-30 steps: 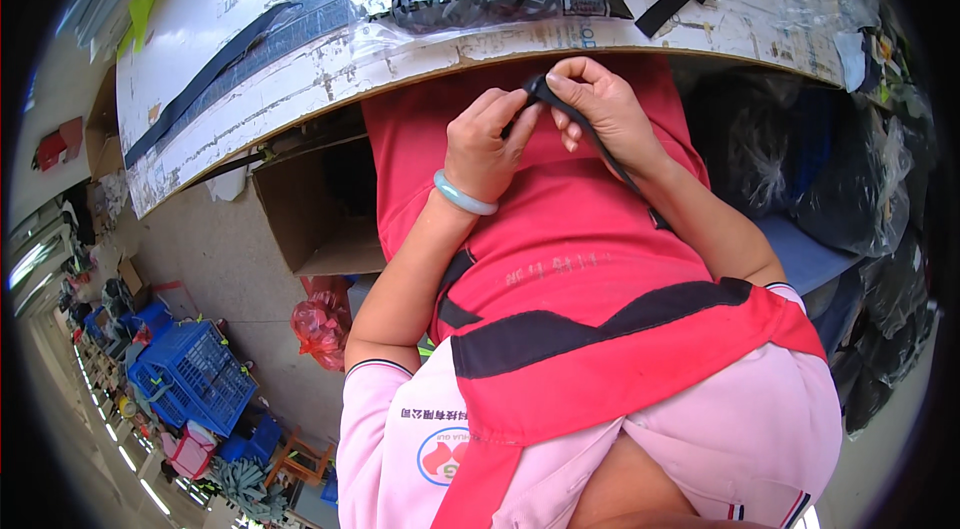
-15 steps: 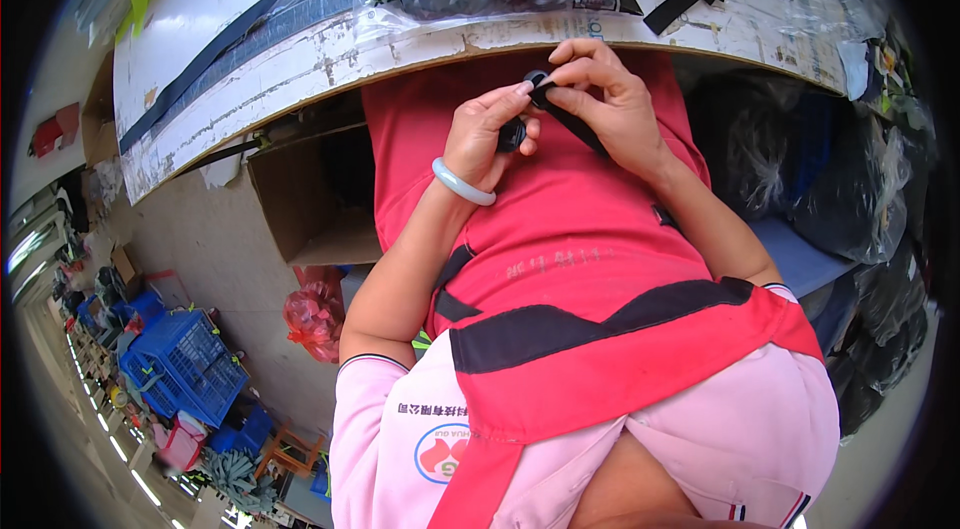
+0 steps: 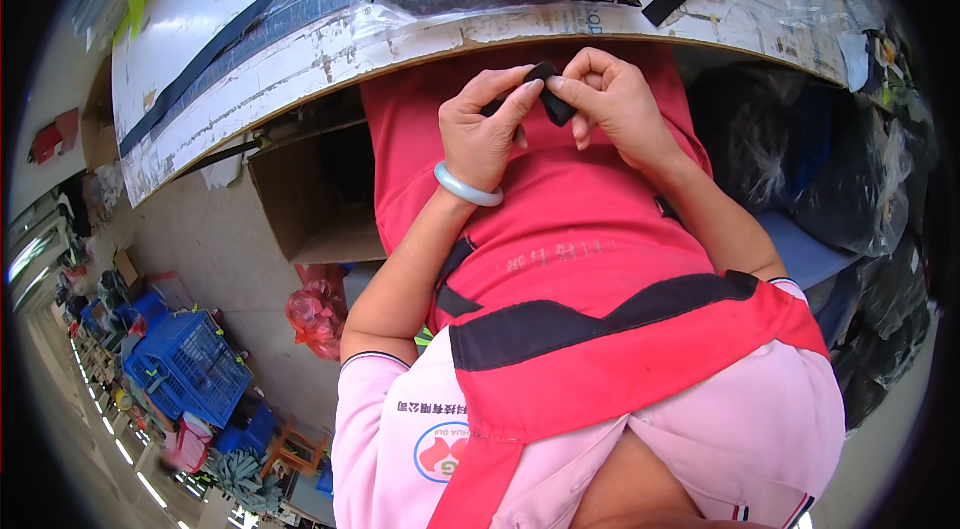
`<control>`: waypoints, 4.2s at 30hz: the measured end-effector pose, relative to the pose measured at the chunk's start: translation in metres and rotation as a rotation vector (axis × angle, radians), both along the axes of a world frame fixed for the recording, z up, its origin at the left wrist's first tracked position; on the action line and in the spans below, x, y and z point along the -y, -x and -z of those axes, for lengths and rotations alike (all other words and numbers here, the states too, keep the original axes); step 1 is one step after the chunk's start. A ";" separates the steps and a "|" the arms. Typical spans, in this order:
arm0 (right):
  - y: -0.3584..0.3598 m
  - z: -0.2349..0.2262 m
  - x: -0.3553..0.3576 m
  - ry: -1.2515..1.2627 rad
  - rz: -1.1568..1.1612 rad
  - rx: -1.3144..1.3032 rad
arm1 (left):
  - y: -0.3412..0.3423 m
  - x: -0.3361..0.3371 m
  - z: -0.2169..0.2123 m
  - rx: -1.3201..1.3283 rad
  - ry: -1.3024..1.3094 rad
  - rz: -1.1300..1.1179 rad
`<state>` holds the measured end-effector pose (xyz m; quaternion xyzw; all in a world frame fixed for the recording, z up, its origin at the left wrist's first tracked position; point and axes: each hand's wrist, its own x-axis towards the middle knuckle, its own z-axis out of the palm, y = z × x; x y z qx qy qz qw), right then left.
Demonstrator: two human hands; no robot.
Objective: The person is manually assembling small plastic buckles and black fabric straps at a workstation.
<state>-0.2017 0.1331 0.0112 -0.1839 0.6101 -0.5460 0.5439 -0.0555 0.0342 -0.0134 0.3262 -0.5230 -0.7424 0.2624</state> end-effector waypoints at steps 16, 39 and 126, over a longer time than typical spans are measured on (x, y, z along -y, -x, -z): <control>0.021 0.005 -0.001 0.143 -0.102 -0.083 | -0.017 0.001 -0.001 -0.104 0.438 0.190; -0.009 0.020 0.015 0.058 -0.401 -0.256 | -0.200 0.078 -0.024 0.265 0.065 -0.445; -0.006 0.024 0.015 0.168 -0.070 0.091 | -0.015 0.012 0.017 -0.033 -0.404 0.025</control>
